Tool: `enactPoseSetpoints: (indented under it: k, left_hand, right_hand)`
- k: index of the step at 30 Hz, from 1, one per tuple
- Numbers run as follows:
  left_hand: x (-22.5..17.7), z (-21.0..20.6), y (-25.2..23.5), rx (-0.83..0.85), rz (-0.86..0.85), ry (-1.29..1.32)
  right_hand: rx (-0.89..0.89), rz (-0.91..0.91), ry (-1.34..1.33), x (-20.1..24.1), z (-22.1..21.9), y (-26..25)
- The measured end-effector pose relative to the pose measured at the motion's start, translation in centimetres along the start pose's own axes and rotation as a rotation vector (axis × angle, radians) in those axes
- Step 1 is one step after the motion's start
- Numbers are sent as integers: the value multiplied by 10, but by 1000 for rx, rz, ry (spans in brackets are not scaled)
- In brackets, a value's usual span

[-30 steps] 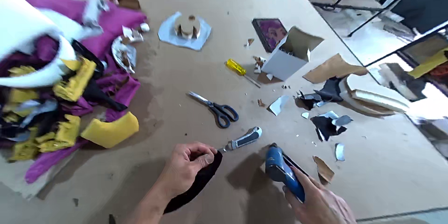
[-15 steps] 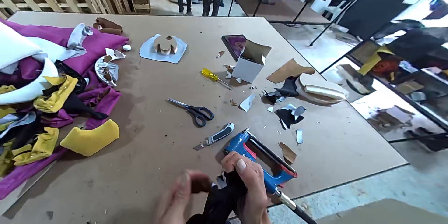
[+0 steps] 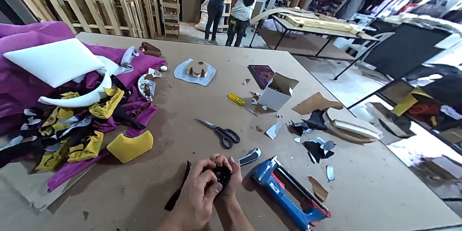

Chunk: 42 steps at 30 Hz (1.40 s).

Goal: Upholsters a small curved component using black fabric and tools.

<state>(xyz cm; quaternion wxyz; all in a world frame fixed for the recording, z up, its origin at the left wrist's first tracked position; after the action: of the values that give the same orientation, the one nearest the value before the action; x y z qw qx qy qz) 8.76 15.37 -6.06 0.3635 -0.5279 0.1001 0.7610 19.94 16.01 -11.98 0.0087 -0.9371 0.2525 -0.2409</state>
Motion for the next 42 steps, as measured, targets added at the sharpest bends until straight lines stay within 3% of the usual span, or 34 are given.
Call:
enactPoseSetpoints:
  k: [2,5,7,9,10,12,13,15,20,25,28,34,39,42]
  left_hand:
    - [26,-12,0,99,18,-62]
    - [42,-22,-9,40,40,-122]
    - [47,-28,-14,-2,43,-162]
    - [50,-36,-13,28,53,-227]
    - [51,-40,-12,46,44,-282]
    - [52,-48,-10,59,13,-404]
    - [53,-50,-9,54,11,-437]
    - [55,-53,-9,44,19,-461]
    - [59,-56,-6,29,45,-476]
    - [61,-50,-6,32,47,-394]
    - [61,-49,-4,90,-12,-364]
    - [48,-42,-11,267,-11,-393]
    - [36,-54,-24,485,-416,-596]
    - [48,-61,-30,638,-447,-573]
  right_hand:
    - [-191,-101,-84,-21,24,10]
    - [-464,-231,12,-19,30,24]
    - [-530,-345,173,1,18,45]
    - [-423,-461,612,42,15,75]
    - [-322,-439,992,75,20,88]
    - [-218,-199,1882,151,31,104]
    - [-217,-128,2143,177,43,108]
    - [-252,-204,2406,204,74,106]
    - [-132,-448,2457,210,90,79]
    - [-135,-535,2422,199,32,88]
    - [-90,-459,2488,181,26,92]
    - [-139,-271,2549,176,60,84]
    - [-163,-156,2491,180,73,85]
    - [-180,-154,2451,182,81,86]
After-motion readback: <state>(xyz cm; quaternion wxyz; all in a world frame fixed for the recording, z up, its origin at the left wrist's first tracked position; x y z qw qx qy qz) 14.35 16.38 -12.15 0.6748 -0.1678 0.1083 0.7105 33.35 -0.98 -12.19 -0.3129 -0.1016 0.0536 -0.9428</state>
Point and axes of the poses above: each hand's wrist, its own y-axis away from the middle knuckle, its own z-axis out of the back of the hand, x = y × z, the point moved 8 cm from there along -y, towards the middle knuckle, and after that the axes turned 3 degrees about x, right-handed, at the moved point
